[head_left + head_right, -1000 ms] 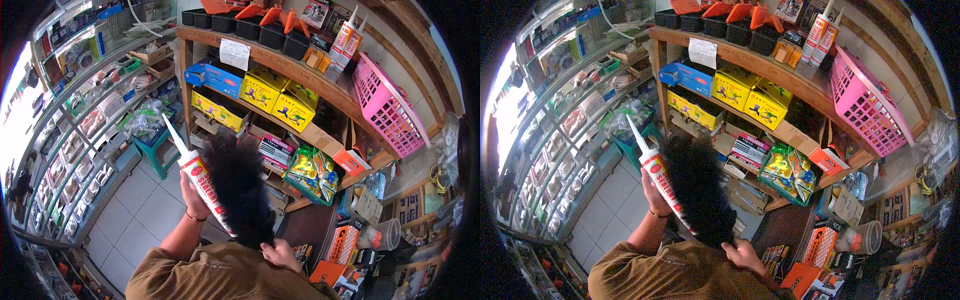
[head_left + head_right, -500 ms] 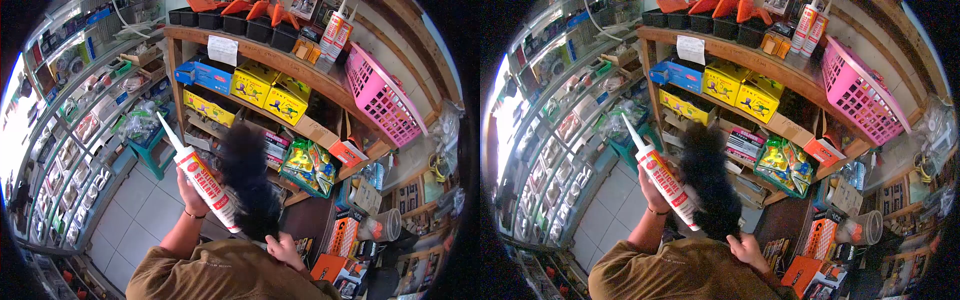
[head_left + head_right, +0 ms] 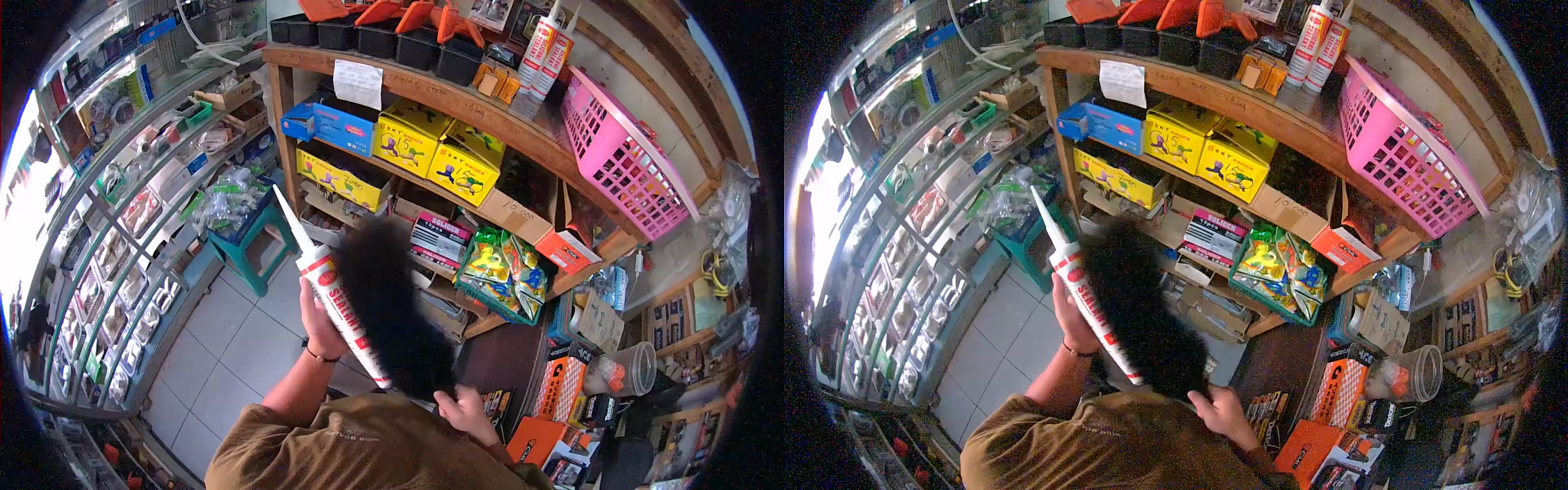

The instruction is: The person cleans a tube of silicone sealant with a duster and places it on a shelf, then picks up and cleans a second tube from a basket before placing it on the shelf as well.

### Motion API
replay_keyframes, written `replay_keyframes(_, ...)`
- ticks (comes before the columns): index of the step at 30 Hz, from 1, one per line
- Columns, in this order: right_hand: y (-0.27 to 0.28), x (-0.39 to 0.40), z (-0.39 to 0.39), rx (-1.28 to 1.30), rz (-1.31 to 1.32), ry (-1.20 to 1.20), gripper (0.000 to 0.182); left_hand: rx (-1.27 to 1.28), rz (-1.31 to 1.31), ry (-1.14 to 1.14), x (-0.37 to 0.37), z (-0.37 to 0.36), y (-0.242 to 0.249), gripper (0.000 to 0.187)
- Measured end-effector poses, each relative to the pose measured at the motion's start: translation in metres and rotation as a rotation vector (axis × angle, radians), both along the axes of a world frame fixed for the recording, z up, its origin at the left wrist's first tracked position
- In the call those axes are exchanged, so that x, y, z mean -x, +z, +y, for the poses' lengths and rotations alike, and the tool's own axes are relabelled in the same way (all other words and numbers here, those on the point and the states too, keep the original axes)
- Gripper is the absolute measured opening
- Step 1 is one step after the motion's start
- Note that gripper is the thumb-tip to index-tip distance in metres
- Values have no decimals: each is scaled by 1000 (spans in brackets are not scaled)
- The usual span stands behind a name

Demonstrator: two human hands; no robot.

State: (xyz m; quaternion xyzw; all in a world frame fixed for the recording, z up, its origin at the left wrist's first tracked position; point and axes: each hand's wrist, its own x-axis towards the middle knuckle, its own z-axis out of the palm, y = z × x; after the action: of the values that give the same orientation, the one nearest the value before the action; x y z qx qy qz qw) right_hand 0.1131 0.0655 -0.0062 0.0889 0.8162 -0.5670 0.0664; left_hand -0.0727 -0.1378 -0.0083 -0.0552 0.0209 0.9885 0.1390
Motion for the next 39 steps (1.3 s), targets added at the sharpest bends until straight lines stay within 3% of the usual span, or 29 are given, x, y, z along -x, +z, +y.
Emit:
replay_keyframes(1, 1, 0, -1, 70, -69, -10, 22, 249, 190, -69, -8, 2, 6, 58)
replay_keyframes(2, -2, -1, 2, 67, -67, -7, 22, 246, 191, -66, -10, 2, 13, 58)
replay_keyframes(5, -20, -8, 4, -86, 241, 365, 32, 228, 269, -138, -7, 3, 17, 53)
replay_keyframes(6, -21, -7, 5, -85, 242, 362, 32, 254, 287, -48, -2, 8, 3, 52)
replay_keyframes(7, -17, -6, 4, -94, 104, 198, 26, 280, 301, 40, 0, 11, -5, 51)
replay_keyframes(8, -11, -4, 4, -102, -36, 34, 23, 225, 23, 31, -10, 13, 31, 51)
replay_keyframes(10, -9, -3, 3, 44, -78, 18, 23, 267, 217, -78, -11, 9, 22, 50)
replay_keyframes(11, -18, -4, 5, -111, 123, 217, 27, 267, -100, -3, -10, 17, 38, 54)
replay_keyframes(12, -24, -6, 6, -267, 326, 415, 33, 233, 230, -109, -11, 10, 16, 55)
replay_keyframes(14, -19, -10, 3, -191, 314, 378, 36, 281, 240, -81, -9, 10, 17, 55)
replay_keyframes(16, -7, -10, 0, -19, 12, -28, 31, 86, 87, -76, -8, 7, 14, 51)
replay_keyframes(17, -9, -11, 0, 97, -48, -70, 28, 163, 109, -102, -11, 9, 16, 48)
replay_keyframes(18, -14, -13, 2, 96, -51, -69, 28, 241, 132, -128, -13, 11, 21, 44)
replay_keyframes(19, -20, -17, 7, -110, 128, 132, 30, 247, 77, -62, -11, 8, 15, 39)
replay_keyframes(20, -20, -17, 7, -316, 306, 332, 32, 484, 293, 112, 3, 16, -6, 39)
replay_keyframes(21, -13, -18, 5, -245, 299, 318, 34, 358, 321, 6, -2, 13, -25, 38)
replay_keyframes(22, -12, -17, 3, -243, 297, 318, 34, 231, 346, -98, -10, 11, 1, 38)
replay_keyframes(24, -11, -18, 1, -43, -80, -75, 24, 173, 113, -18, -8, 4, 5, 50)
replay_keyframes(26, -9, -18, 3, 42, -102, -69, 24, 140, 201, -130, -11, 6, 10, 59)
replay_keyframes(28, -17, -19, 4, -370, 399, 385, 26, 211, 207, -119, -7, 10, 1, 61)
replay_keyframes(29, -22, -21, 1, -219, 416, 334, 30, 309, 219, 10, -13, 12, 4, 62)
replay_keyframes(30, -21, -22, 2, -218, 414, 331, 30, 242, 335, -82, -4, 9, 1, 63)
replay_keyframes(32, 3, -11, 0, -2, -213, 2, 20, 77, -34, -103, -9, 5, 12, 62)
replay_keyframes(34, -4, -12, 4, 30, -248, -12, 18, 211, 83, -102, -11, 9, 17, 59)
replay_keyframes(36, -12, -16, 3, -310, 327, 401, 32, 391, 279, -121, -2, 4, -6, 58)
replay_keyframes(37, -9, -17, 2, -306, 325, 398, 32, 230, 273, -90, -11, 9, 13, 55)
replay_keyframes(38, -3, -17, 2, -250, 169, 292, 29, 258, 247, -35, -16, 12, 16, 55)
replay_keyframes(39, 4, -15, 2, -196, 13, 189, 26, 279, 58, 8, -20, 19, 43, 54)
